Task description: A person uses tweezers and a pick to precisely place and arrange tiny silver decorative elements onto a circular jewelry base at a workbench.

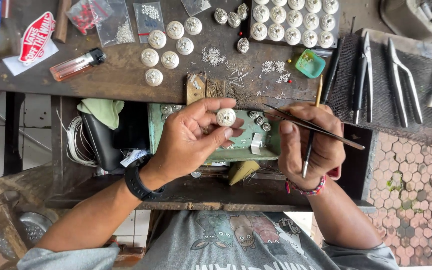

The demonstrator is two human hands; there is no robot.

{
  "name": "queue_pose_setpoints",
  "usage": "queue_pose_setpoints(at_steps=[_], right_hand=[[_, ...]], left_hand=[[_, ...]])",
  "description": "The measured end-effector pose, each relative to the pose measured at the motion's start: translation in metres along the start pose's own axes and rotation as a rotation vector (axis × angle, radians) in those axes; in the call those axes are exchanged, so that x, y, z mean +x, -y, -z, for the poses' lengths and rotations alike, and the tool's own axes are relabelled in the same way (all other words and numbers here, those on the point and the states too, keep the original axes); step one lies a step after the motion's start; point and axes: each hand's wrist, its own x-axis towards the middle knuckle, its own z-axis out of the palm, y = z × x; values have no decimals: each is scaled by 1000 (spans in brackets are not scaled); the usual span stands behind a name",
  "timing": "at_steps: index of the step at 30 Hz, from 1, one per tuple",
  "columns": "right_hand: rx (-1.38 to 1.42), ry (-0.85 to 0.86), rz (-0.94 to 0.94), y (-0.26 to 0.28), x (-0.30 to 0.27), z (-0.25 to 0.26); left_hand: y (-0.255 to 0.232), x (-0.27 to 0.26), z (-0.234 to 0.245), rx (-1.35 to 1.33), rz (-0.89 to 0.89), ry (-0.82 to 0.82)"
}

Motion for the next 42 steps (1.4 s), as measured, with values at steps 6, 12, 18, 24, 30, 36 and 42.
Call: queue_pose_setpoints(at_steps=[6,12,18,24,30,36,42], right_hand=[[-65,96,135,5,8,3],[-55,100,155,4,8,4],[352,114,-147,14,7,-1],[408,83,-349,16,6,-3],[389,144,-553,14,5,-4],[338,198,-563,6,1,-5],[150,261,-543,-4,-5,1]], left_hand=[[0,-2,0,91,-155,-12],[-1,1,2,104,-168,-15],[-2,4,2,42,-80,-24],[-6,4,-1,9,-33,5],[-5,4,-4,-25,54,-31],[0,8,-5,12,74,-73],[-4,13,-3,65,155,-82]])
